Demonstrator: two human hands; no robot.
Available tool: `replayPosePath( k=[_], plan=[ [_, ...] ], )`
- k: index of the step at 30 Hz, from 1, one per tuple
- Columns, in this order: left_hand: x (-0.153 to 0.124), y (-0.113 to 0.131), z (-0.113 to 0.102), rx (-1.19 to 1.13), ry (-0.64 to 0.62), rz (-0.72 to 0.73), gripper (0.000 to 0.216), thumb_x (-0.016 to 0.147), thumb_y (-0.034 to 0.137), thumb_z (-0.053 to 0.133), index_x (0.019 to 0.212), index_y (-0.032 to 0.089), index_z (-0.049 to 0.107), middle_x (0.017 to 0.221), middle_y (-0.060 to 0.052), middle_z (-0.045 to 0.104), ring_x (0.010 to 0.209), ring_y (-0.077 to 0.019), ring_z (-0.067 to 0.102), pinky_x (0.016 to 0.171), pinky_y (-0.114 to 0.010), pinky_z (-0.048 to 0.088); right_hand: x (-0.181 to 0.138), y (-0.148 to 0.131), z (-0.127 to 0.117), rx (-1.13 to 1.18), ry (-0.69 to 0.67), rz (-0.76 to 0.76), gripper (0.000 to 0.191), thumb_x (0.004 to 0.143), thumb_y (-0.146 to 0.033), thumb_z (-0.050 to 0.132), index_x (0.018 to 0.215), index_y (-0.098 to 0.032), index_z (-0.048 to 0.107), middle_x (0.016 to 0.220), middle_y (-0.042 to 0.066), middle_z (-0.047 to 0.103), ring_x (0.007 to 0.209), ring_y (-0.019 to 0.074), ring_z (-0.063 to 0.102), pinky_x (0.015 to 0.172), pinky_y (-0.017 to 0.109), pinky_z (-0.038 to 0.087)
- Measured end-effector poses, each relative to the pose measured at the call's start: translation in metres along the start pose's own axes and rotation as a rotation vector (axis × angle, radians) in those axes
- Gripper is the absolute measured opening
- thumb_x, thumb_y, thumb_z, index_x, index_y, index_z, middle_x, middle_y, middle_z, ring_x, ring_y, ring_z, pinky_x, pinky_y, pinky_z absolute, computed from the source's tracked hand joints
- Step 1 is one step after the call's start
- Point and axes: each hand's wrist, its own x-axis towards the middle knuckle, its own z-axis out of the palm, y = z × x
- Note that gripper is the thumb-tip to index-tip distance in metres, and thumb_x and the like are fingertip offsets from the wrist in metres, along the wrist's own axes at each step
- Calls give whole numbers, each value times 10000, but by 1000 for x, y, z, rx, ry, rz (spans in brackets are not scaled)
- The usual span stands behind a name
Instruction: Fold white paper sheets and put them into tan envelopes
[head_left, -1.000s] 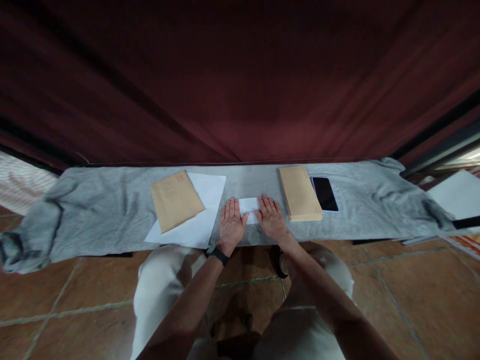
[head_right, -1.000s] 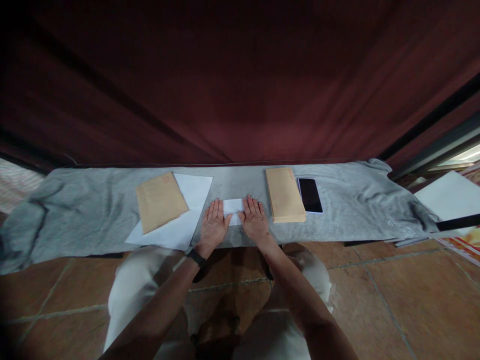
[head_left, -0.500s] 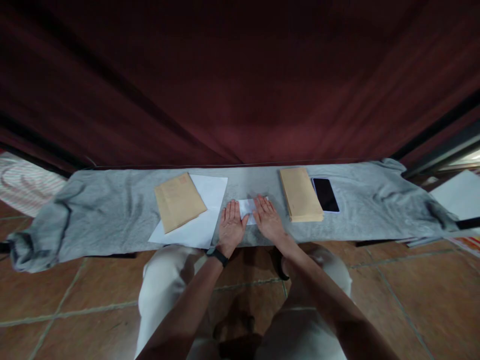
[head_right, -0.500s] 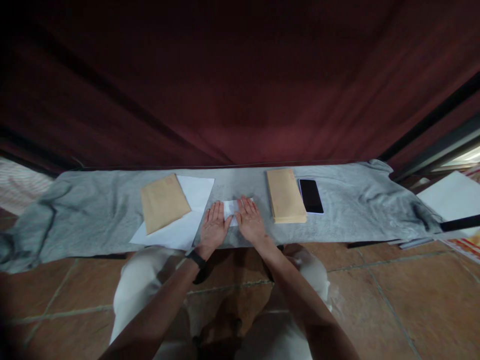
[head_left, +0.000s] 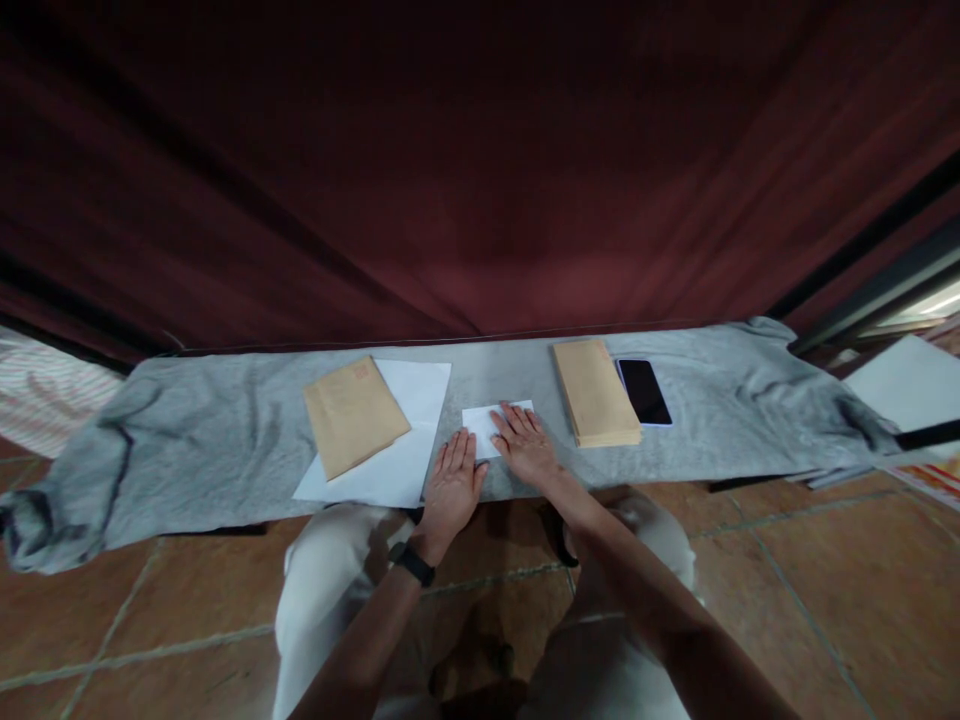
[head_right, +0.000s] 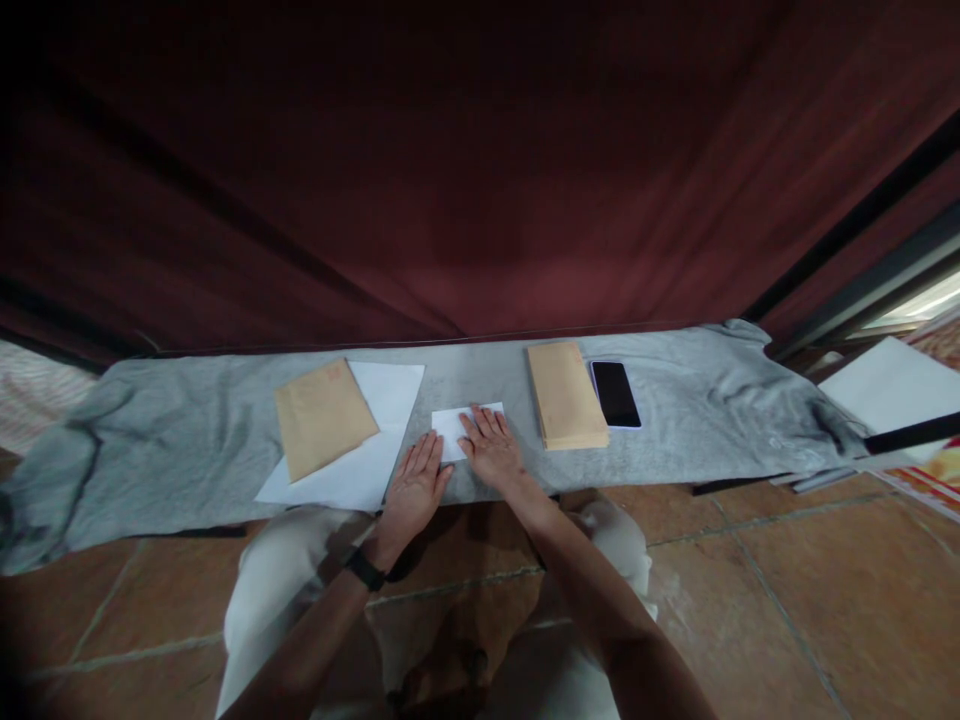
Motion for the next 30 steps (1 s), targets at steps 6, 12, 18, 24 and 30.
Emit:
replayPosePath(
  k=[6,12,18,24,30],
  plan=[
    [11,-1,-3,22,-34,-19,533,1027,338,342,1464,72,492,1543,-185,477,1439,-283,452,1192,-466,366,-3,10,-1,-42,19,91,537,1060,-425,414,1547,-197,413,1623,117,347,1502,277,342,1231,495,244],
    [9,1,-19,44,-61,-15,502,1013,324,377,1438,103,529,1502,-165,536,1401,-267,502,1186,-430,385,-4,9,-7,-32,25,76,557,1059,-443,409,1545,-171,410,1620,146,345,1504,296,332,1236,547,202],
    [-40,-24,-44,189,-55,-85,585,950,312,468,1519,173,447,1591,-139,419,1495,-318,353,1209,-569,289,-2,2,-4,-11,14,-11,515,1053,-429,433,1512,-198,462,1616,113,373,1505,288,331,1242,558,188],
    [-76,-59,-50,268,-160,-142,656,883,82,419,1522,223,464,1588,-103,429,1455,-275,428,1143,-483,415,-2,1,0,1,-19,16,507,1059,-407,422,1514,-188,461,1619,122,360,1503,299,334,1234,563,213],
    [-58,-73,-57,227,-207,-127,645,898,2,299,1460,206,540,1498,-121,549,1366,-223,541,1100,-385,475,0,-1,-3,16,-31,16,510,1064,-408,402,1523,-190,449,1622,119,354,1496,296,350,1234,557,220]
  ],
)
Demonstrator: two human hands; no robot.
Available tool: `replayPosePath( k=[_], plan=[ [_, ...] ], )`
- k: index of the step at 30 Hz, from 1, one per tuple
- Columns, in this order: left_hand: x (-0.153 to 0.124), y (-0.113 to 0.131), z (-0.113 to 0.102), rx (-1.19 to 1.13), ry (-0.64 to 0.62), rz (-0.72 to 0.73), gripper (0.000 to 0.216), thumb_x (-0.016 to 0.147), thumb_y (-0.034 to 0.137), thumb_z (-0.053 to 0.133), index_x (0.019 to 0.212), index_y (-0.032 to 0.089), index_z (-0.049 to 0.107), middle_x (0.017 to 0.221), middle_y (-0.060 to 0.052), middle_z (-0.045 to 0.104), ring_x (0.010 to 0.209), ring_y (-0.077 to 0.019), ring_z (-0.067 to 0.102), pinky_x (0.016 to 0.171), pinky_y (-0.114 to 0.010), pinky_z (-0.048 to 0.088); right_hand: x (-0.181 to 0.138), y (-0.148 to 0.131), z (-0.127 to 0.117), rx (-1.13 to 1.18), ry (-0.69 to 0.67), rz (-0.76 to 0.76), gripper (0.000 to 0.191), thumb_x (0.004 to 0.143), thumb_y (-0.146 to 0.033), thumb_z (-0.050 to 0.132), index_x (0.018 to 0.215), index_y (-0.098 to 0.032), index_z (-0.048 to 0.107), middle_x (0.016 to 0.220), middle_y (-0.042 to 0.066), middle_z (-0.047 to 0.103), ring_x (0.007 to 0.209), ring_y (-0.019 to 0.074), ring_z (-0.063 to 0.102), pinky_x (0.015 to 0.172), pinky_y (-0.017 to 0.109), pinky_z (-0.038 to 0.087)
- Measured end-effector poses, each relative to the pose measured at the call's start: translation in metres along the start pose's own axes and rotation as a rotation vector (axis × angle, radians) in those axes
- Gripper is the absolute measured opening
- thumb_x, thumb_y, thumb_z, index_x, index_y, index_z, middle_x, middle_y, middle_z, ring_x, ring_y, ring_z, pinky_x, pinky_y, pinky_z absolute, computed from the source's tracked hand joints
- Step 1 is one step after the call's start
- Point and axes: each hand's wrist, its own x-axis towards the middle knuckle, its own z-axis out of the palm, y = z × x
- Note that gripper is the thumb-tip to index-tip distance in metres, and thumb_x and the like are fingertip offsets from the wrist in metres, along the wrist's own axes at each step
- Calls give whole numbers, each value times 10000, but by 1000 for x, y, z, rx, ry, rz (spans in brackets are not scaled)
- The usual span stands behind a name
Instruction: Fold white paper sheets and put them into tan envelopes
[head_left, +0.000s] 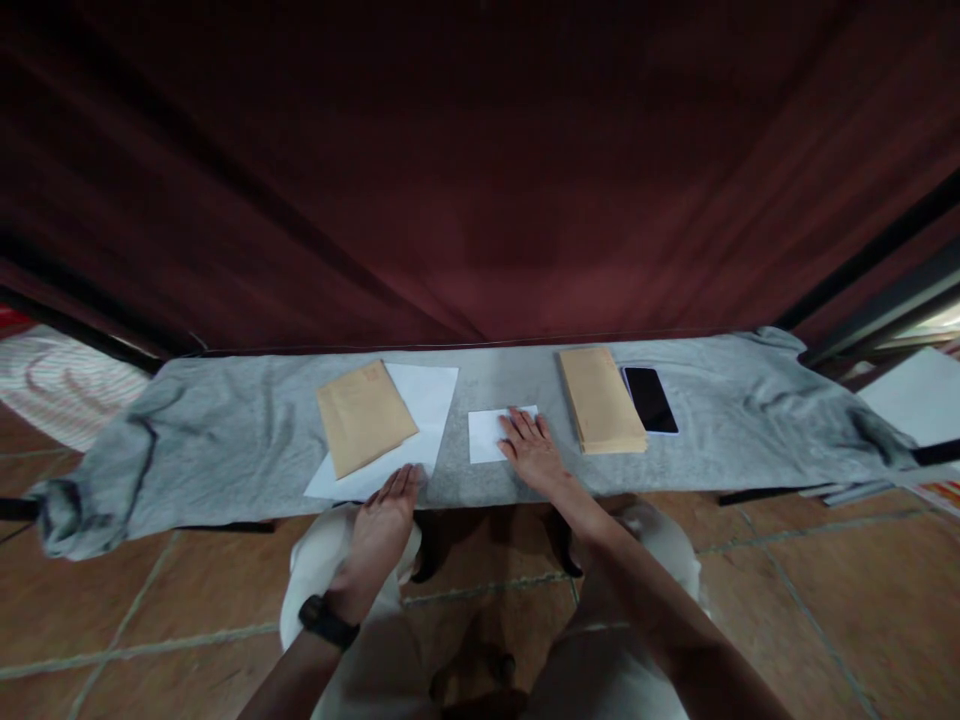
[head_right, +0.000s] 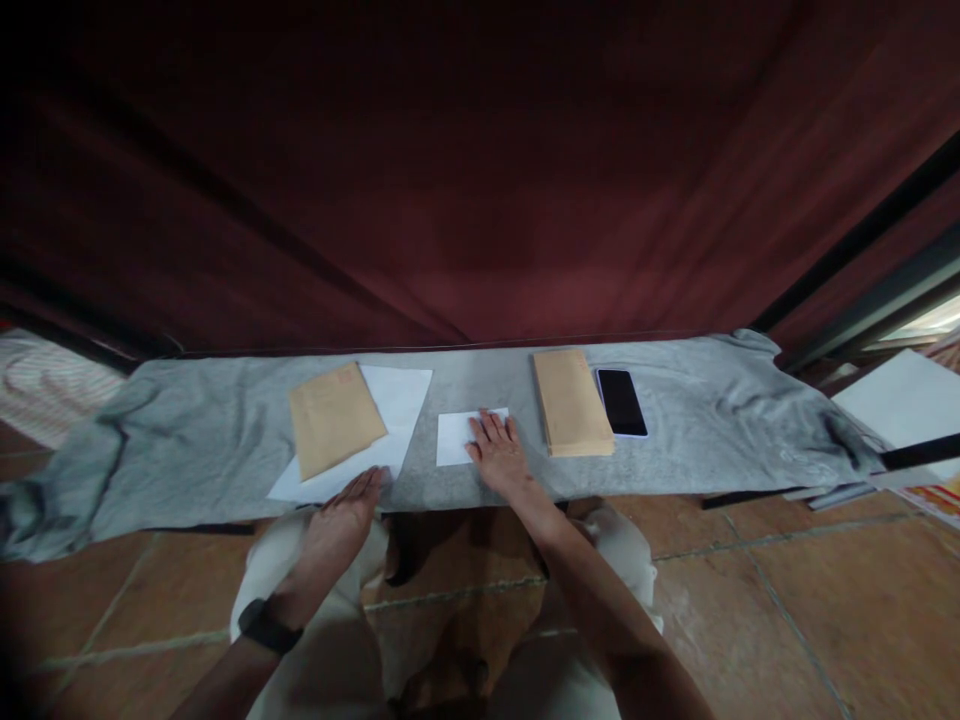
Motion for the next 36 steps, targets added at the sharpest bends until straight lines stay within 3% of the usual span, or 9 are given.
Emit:
replayPosePath(
  k=[7,12,18,24,28,31,33,36],
  plan=[
    [24,13,17,-33,53,55,578,919,51,325,1443,189,529,1503,-121,544,1430,-244,467,1168,-426,408,2,-5,-4,12,-4,-23,508,1068,-398,380,1513,-167,461,1620,124,359,1502,283,340,1247,552,189],
    [22,0,28,17,63,104,629,875,-23,307,1463,114,483,1534,-168,498,1446,-232,444,1165,-417,410,3,-5,-5,25,-32,-17,516,1073,-405,355,1522,-168,446,1626,122,349,1506,283,331,1249,551,179],
    [45,4,29,49,61,13,584,899,0,323,1466,46,454,1512,-226,501,1436,-268,451,1169,-437,376,4,-7,-4,61,-30,-56,526,1065,-416,376,1538,-191,427,1641,101,320,1512,281,317,1254,539,182],
    [53,17,24,5,85,-17,571,919,25,300,1462,105,455,1529,-178,499,1416,-253,469,1164,-461,353,0,-12,-2,67,-29,-100,497,1061,-402,397,1517,-215,464,1638,85,333,1508,282,325,1263,535,147],
    [45,17,24,-100,104,-53,509,952,213,432,1446,100,471,1536,-195,483,1424,-306,453,1189,-553,319,0,-15,-4,63,-22,-85,499,1063,-395,403,1516,-195,465,1634,104,337,1497,291,345,1257,533,165],
    [54,37,23,-371,180,5,568,990,379,431,1489,109,426,1579,-178,431,1462,-268,410,1192,-476,372,3,-18,-4,78,-9,-86,497,1069,-390,378,1515,-189,465,1633,102,339,1495,285,349,1252,530,187],
    [69,63,23,-542,236,68,552,1034,353,311,1533,128,377,1626,-150,363,1489,-222,371,1200,-436,379,4,-20,-4,82,-1,-99,498,1067,-370,374,1523,-188,454,1632,102,343,1492,284,354,1250,526,201],
    [96,104,24,-567,236,89,574,1049,364,255,1518,66,400,1605,-180,389,1505,-244,342,1214,-449,356,5,-20,0,56,-1,-112,511,1045,-277,402,1539,-148,424,1624,127,350,1489,284,361,1253,504,207]
  ],
)
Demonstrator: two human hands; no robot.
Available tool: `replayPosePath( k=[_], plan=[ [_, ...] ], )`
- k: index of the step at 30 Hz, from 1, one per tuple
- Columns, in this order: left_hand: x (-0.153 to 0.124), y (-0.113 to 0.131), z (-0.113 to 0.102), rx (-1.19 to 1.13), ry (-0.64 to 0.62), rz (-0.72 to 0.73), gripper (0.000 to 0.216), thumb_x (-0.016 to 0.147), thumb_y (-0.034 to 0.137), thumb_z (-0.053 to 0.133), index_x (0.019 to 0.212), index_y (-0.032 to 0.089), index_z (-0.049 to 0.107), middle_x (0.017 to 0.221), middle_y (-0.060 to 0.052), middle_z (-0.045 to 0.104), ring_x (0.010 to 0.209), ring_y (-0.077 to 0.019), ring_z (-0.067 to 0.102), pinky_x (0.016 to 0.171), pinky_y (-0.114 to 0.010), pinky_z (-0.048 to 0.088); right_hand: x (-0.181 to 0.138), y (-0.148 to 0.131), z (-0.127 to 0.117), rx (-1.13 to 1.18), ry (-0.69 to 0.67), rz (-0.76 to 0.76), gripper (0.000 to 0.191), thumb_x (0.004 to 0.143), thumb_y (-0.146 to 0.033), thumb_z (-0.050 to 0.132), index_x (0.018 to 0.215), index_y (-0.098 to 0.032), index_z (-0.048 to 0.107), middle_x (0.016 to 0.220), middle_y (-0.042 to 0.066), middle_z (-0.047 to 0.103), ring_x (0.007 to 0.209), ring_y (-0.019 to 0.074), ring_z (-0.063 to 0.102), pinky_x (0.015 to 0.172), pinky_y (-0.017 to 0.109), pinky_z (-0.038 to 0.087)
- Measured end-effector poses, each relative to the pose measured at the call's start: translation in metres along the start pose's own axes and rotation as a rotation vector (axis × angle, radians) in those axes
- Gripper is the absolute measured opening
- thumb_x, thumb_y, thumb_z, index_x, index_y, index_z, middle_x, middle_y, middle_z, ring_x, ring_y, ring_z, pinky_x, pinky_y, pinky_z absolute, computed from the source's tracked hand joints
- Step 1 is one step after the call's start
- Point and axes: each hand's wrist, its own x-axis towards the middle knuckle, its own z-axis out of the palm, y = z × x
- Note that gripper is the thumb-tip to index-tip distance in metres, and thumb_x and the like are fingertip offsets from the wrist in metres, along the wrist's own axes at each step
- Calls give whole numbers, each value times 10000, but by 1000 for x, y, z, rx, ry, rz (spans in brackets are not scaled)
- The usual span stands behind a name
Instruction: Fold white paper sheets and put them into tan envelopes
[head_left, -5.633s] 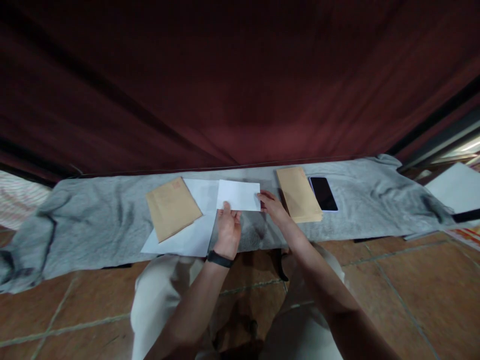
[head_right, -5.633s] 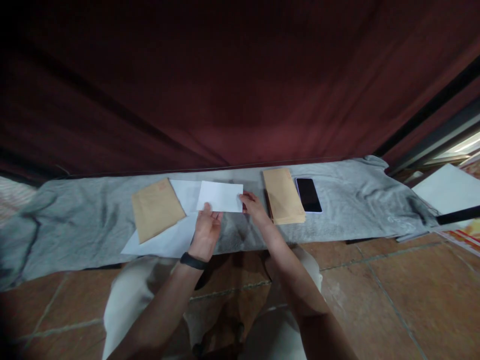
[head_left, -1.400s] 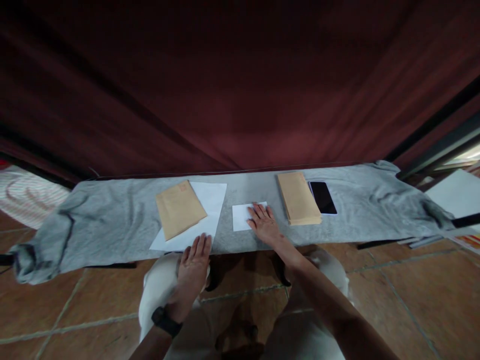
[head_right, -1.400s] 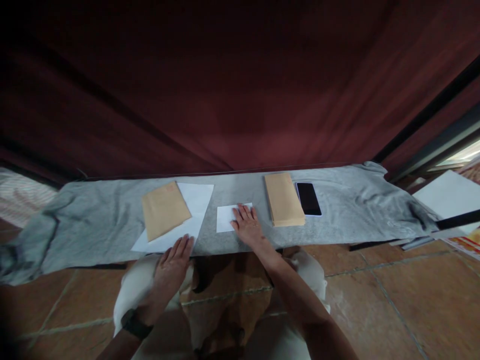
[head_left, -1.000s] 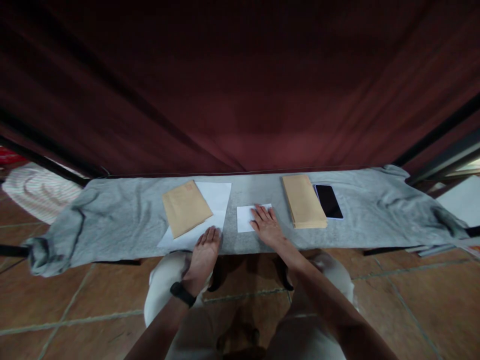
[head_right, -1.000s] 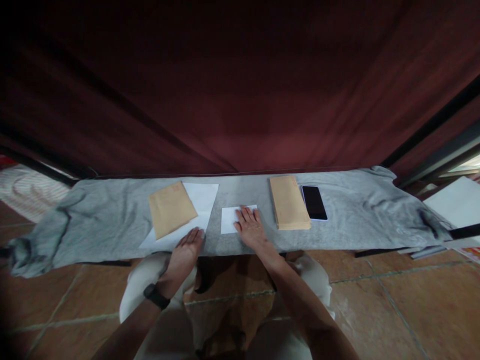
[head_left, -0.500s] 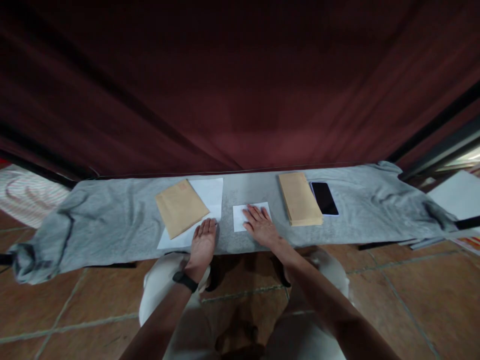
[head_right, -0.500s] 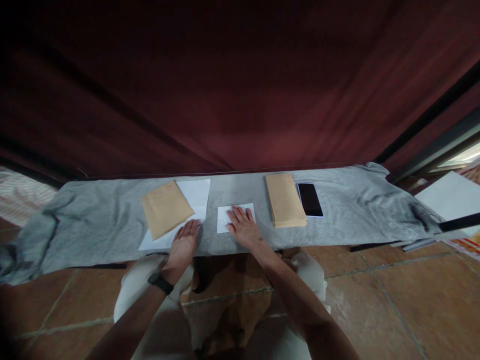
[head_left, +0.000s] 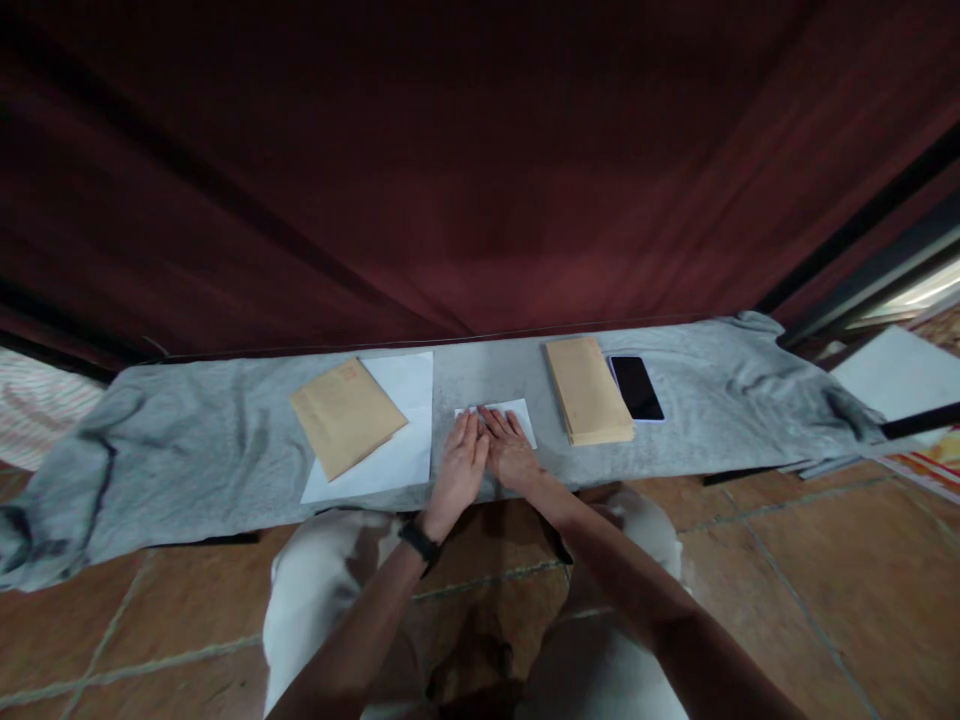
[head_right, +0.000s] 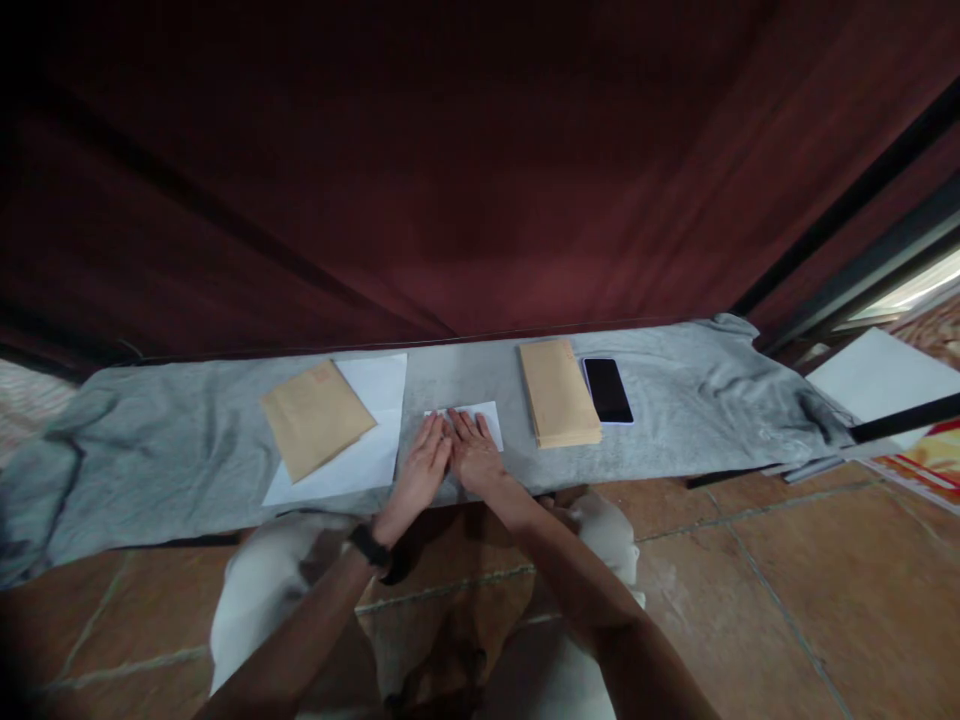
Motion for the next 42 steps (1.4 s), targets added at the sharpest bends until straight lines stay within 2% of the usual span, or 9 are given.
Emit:
replayPosePath(
  k=[2,5,8,12,20,33,37,40,42],
  plan=[
    [12,12,15,81,-17,-18,597,1050,394,255,1509,46,413,1590,-193,407,1510,-266,330,1227,-482,323,-1,2,3,-28,3,14,526,1023,-215,415,1540,-117,416,1619,146,349,1491,279,359,1255,482,209],
    [17,15,26,210,-16,-31,624,1048,422,263,1515,35,411,1589,-198,405,1526,-273,291,1244,-486,278,-5,9,7,-50,38,63,525,1016,-190,404,1537,-136,426,1620,137,349,1492,272,360,1247,475,226],
    [12,8,27,272,-10,-19,619,1045,412,264,1526,48,405,1599,-180,393,1536,-268,267,1247,-481,268,-8,17,10,-54,93,131,507,1034,-231,385,1535,-164,434,1612,127,369,1486,278,370,1235,503,236],
    [7,3,26,306,0,-16,616,1041,379,273,1539,30,372,1613,-187,361,1534,-283,268,1245,-485,272,-13,27,12,-72,139,206,523,1053,-337,396,1531,-127,432,1596,159,385,1483,304,368,1219,543,241],
    [7,8,25,338,-18,-37,611,1032,366,297,1548,44,355,1627,-172,342,1542,-264,248,1254,-460,251,-23,36,13,-126,208,314,577,1071,-390,333,1546,-68,383,1581,177,405,1464,310,392,1205,517,261],
    [7,5,28,214,15,-46,615,1008,338,328,1556,57,336,1620,-186,352,1538,-279,257,1239,-501,257,-25,34,-4,-171,103,403,570,1059,-335,328,1546,-42,373,1591,207,381,1469,305,391,1198,490,299],
    [7,6,24,215,2,-36,613,998,307,318,1554,50,340,1614,-199,360,1536,-281,264,1237,-515,249,-13,22,-6,-153,123,268,545,1052,-301,343,1549,-80,379,1608,181,367,1484,309,364,1208,514,278],
    [6,7,22,224,-9,-15,602,986,249,302,1549,41,346,1607,-204,372,1536,-273,264,1242,-514,234,-5,15,-4,-132,36,146,502,1059,-279,336,1536,-147,422,1627,127,351,1490,263,362,1219,469,279],
    [6,8,21,240,-19,-14,595,984,232,295,1539,27,359,1605,-205,375,1536,-271,262,1246,-495,230,-3,15,-3,-125,-11,138,486,1064,-265,318,1519,-156,450,1616,119,372,1488,240,368,1218,445,286]
  ],
)
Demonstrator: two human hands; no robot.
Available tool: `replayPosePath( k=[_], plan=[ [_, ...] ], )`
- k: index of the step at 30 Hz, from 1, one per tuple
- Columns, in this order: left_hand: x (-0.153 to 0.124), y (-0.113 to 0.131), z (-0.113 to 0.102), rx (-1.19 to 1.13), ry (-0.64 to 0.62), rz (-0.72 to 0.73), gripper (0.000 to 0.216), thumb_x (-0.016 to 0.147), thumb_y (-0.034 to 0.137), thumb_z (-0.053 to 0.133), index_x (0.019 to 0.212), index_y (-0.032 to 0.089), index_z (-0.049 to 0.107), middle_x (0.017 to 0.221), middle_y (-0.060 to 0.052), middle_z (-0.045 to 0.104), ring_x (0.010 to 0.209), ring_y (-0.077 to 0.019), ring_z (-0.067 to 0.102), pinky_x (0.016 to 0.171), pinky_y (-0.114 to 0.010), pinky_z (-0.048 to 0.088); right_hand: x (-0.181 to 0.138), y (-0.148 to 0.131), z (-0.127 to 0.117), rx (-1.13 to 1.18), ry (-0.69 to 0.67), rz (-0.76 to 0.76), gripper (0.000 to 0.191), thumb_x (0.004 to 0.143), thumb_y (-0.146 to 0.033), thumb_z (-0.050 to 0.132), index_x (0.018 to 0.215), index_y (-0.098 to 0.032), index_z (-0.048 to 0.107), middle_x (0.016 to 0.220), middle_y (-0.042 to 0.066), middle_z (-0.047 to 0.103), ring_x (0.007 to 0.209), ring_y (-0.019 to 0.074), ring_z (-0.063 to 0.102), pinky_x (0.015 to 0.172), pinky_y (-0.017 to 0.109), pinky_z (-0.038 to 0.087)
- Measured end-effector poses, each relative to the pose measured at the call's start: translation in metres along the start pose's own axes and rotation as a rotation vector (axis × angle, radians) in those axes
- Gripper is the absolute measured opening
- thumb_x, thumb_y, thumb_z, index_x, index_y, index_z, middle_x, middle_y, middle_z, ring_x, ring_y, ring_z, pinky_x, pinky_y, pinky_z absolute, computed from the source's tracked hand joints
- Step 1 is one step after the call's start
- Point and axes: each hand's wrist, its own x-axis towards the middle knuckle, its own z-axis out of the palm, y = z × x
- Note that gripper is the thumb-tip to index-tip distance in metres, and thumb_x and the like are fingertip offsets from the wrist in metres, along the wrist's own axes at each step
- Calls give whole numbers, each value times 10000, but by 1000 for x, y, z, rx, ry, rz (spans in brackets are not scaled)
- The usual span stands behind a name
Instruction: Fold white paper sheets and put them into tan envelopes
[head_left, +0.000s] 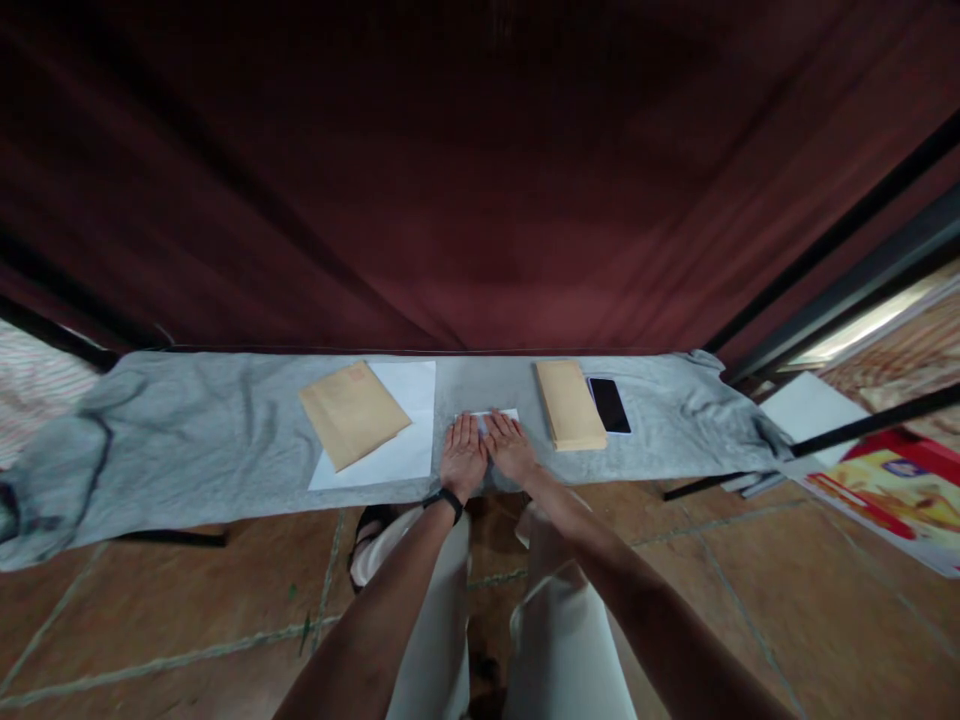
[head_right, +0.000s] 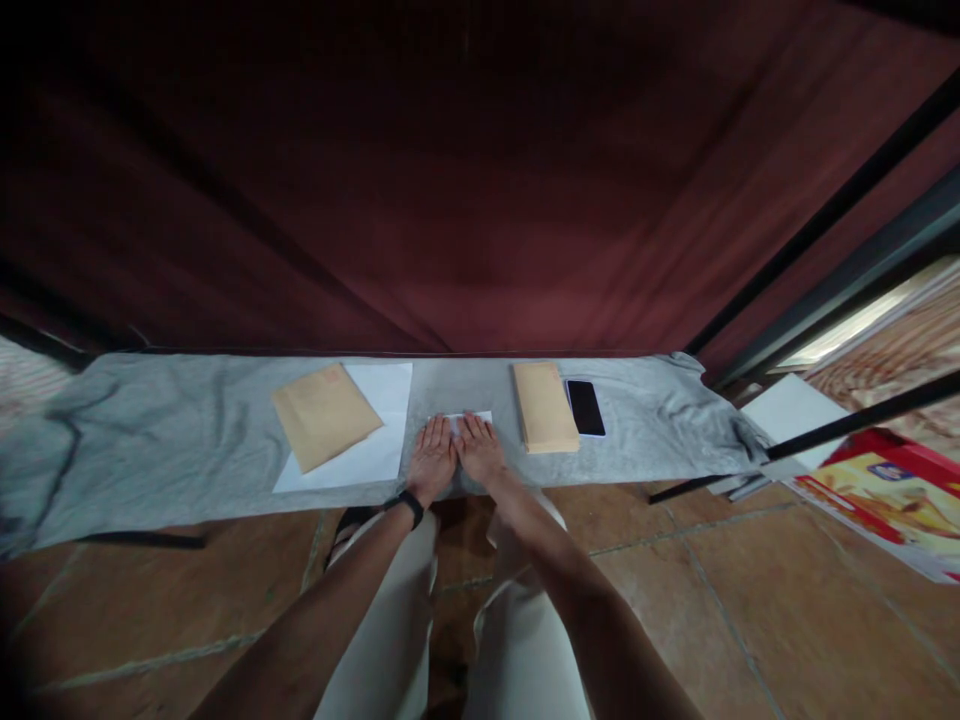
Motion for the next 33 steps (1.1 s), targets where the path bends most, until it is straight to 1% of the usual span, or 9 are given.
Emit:
replayPosePath(
  k=[3,7,11,16,20,23,26,29,33],
  plan=[
    [0,1,-1,16,1,-16,598,988,261,314,1534,21,362,1609,-202,369,1533,-273,269,1249,-482,231,-4,6,1,-12,-6,37,489,1067,-299,333,1520,-155,447,1605,130,385,1489,240,367,1214,454,292],
    [0,2,0,-3,40,-5,603,986,279,329,1529,20,374,1596,-208,387,1520,-286,301,1240,-497,253,-13,14,1,-41,18,98,531,1066,-354,347,1542,-125,403,1612,146,362,1492,259,360,1209,466,292],
    [-1,0,1,-15,89,5,599,985,294,343,1521,32,403,1573,-215,420,1506,-299,334,1226,-512,281,-18,13,4,-39,67,142,556,1058,-354,336,1540,-84,394,1596,177,379,1479,267,382,1199,481,299],
    [-7,-5,-1,-10,86,16,601,992,325,348,1523,48,401,1577,-195,425,1511,-290,324,1216,-501,305,-18,11,7,-17,120,170,568,1058,-382,319,1535,-87,408,1584,169,403,1462,273,407,1193,488,308],
    [-20,-8,-5,5,68,-14,600,1006,317,328,1521,14,386,1588,-214,394,1514,-289,317,1219,-503,306,-19,10,9,-30,130,191,583,1062,-408,325,1535,-75,403,1589,161,399,1458,281,408,1196,474,303],
    [-34,-7,-8,19,69,-15,598,1014,318,315,1529,21,375,1583,-218,400,1513,-296,319,1219,-525,300,-20,8,11,-32,153,197,573,1067,-396,317,1536,-78,401,1581,169,412,1457,277,411,1196,477,299],
    [-52,-5,-11,22,65,36,593,1015,333,335,1549,76,366,1590,-188,400,1518,-296,307,1224,-547,284,-21,6,13,-26,178,203,568,1068,-389,318,1539,-82,400,1578,175,417,1465,275,400,1199,481,295],
    [-69,-3,-13,26,37,90,589,1016,355,355,1555,119,366,1603,-154,393,1521,-282,304,1234,-537,275,-23,6,11,4,212,191,570,1064,-396,330,1544,-95,396,1565,181,436,1455,286,415,1195,504,299],
    [-78,-3,-15,31,10,111,605,1013,390,384,1535,84,390,1604,-180,385,1518,-282,311,1240,-507,278,-20,-3,2,59,211,169,549,1072,-370,298,1537,-100,408,1562,172,446,1471,295,393,1207,545,268]
  ],
)
